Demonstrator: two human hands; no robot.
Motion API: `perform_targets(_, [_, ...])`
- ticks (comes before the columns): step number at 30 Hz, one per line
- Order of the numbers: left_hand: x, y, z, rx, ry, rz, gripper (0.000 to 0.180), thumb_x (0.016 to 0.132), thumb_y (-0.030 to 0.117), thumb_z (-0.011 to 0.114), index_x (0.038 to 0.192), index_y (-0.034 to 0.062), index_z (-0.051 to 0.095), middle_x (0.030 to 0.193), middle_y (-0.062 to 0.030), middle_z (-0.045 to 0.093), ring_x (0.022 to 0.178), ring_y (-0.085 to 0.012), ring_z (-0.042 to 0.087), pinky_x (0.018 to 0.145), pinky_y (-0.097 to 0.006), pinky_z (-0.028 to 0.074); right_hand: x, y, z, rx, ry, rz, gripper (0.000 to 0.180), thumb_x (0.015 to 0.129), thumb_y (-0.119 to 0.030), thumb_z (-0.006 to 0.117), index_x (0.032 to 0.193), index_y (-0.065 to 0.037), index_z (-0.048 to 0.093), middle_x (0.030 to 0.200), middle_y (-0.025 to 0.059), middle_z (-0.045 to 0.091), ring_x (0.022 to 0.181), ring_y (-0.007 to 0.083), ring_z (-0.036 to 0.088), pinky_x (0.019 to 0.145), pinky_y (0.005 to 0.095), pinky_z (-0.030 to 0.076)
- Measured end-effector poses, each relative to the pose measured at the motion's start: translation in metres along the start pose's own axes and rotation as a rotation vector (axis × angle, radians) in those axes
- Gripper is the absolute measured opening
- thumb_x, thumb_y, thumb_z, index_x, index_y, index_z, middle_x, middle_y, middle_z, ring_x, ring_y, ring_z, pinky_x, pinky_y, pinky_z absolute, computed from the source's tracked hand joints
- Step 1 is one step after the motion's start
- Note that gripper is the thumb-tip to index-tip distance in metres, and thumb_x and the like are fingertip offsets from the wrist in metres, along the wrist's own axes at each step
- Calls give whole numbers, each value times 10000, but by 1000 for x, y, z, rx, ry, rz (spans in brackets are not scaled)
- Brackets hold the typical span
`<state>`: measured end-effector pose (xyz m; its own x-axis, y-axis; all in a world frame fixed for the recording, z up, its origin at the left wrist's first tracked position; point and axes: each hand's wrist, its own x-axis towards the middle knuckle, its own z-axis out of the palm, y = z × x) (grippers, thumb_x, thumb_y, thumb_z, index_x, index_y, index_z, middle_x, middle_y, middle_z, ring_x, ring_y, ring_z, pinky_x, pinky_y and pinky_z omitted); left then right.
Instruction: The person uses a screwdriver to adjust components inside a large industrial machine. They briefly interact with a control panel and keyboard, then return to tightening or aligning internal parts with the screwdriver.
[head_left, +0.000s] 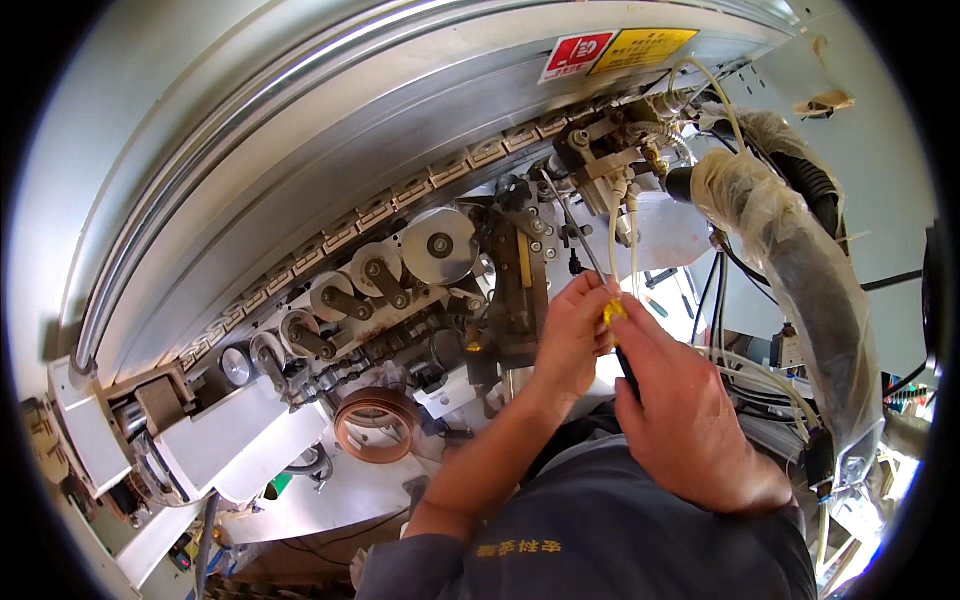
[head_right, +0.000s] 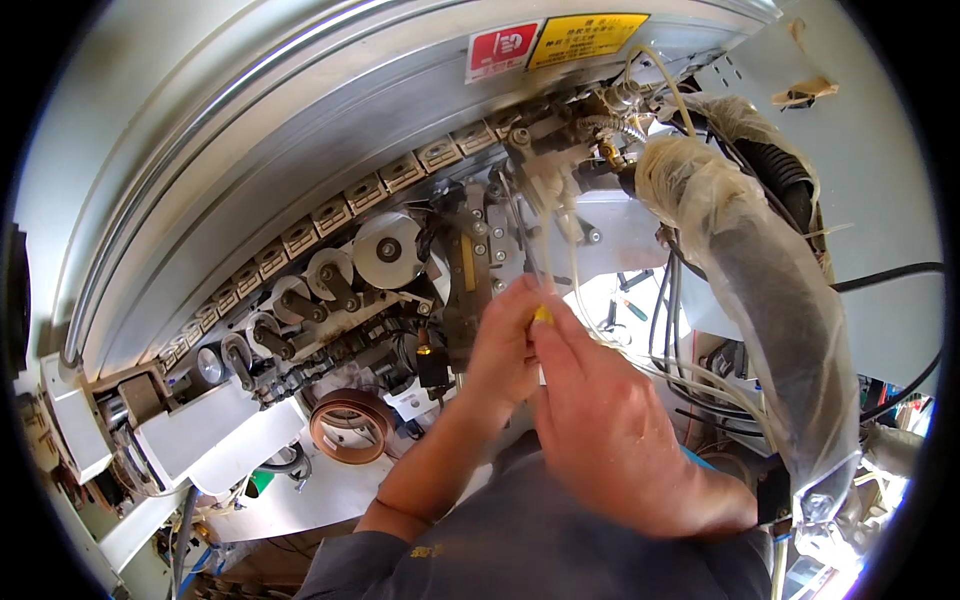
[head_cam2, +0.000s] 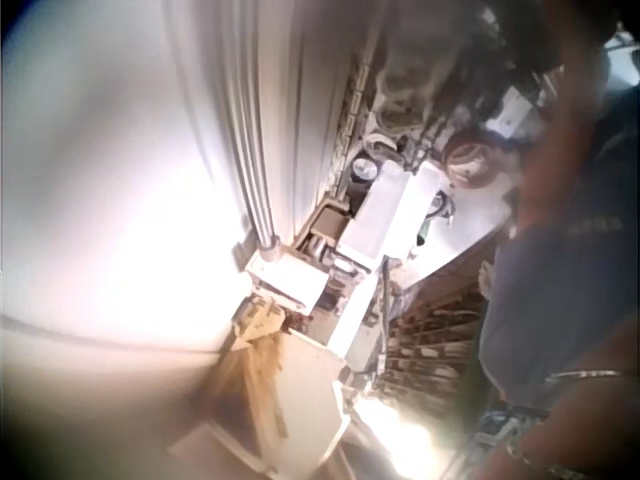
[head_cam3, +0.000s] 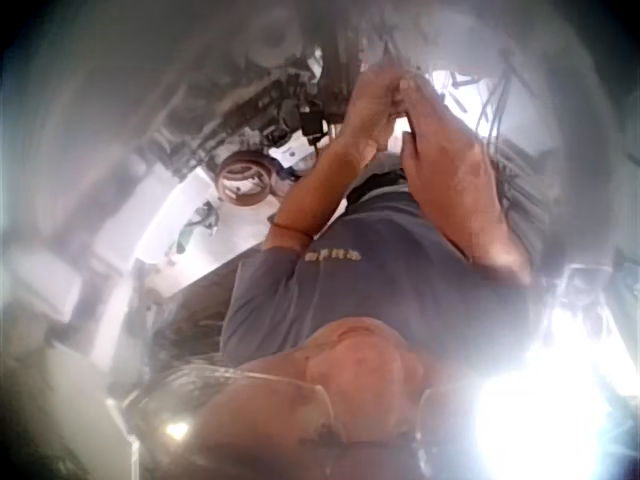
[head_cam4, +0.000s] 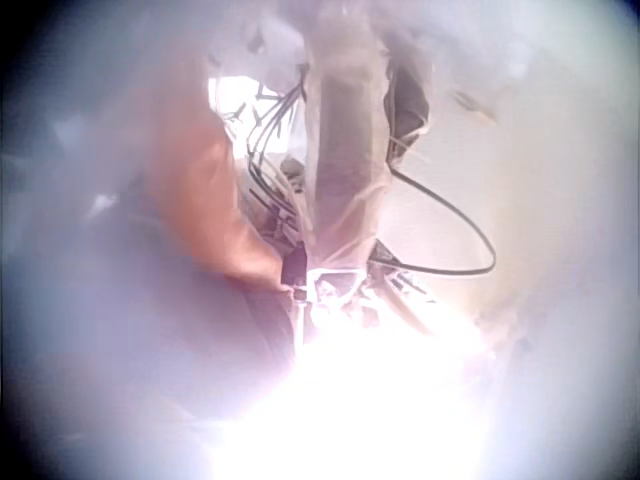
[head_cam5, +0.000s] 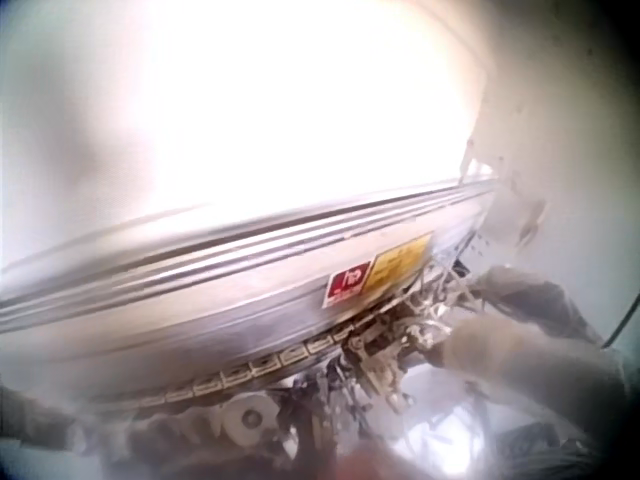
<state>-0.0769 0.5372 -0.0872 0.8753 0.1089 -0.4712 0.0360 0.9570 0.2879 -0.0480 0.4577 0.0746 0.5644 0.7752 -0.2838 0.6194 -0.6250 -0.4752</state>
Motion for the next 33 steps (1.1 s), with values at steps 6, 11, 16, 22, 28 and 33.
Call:
perform_targets(6, [-6, 0, 14, -44, 23, -56, 76, 989, 177, 574, 932, 143, 535, 709, 59, 514, 523, -4, 369, 459, -190, 265, 15, -17, -11, -156, -164, 265, 497, 836, -39, 591, 1316, 55, 504, 1223, 248, 592, 901, 423, 665, 792, 474, 550])
perform_targets(11, [-1, 4, 6, 27, -33, -29, 215, 1024, 191, 510, 1206, 82, 545, 753, 41, 538, 552, -20, 398, 466, -203, 267, 10, -20, 6, -352, -119, 273, 493, 857, -83, 621, 1327, 33, 533, 1029, 179, 617, 745, 367, 654, 672, 457, 536])
perform_targets(16, [3, 7, -9, 20, -115, -44, 292, 1052, 233, 501, 1289, 66, 534, 772, 45, 540, 579, -15, 410, 470, -195, 272, 16, -22, 15, -404, -117, 268, 480, 879, -103, 614, 1331, 37, 539, 945, 171, 606, 700, 364, 639, 640, 454, 524])
perform_targets(22, [-6, 3, -12, 76, -8, 8, 383, 1071, 308, 459, 1351, 54, 527, 942, 5, 580, 810, -67, 512, 712, -228, 409, 17, -13, 31, -289, -156, 224, 556, 872, -113, 624, 1384, 47, 481, 994, 204, 599, 736, 384, 646, 666, 476, 525])
perform_targets(28, [-45, -20, -27, 114, 39, 39, 529, 1093, 384, 378, 1504, 53, 347, 1435, -117, 518, 1152, -176, 556, 1015, -294, 435, -3, 8, 60, 230, -71, 185, 727, 806, -99, 670, 1451, 3, 351, 1220, 302, 477, 936, 474, 639, 804, 506, 557])
perform_targets(33, [-88, 2, -29, 566, -145, 437, 783, 975, 323, 617, 1574, 17, 216, 1640, -147, 192, 1411, -289, 404, 1113, -394, 394, -18, 36, 69, 497, 5, -14, 952, 768, -40, 698, 1552, 27, 163, 1400, 273, 404, 1275, 405, 491, 1051, 448, 439])
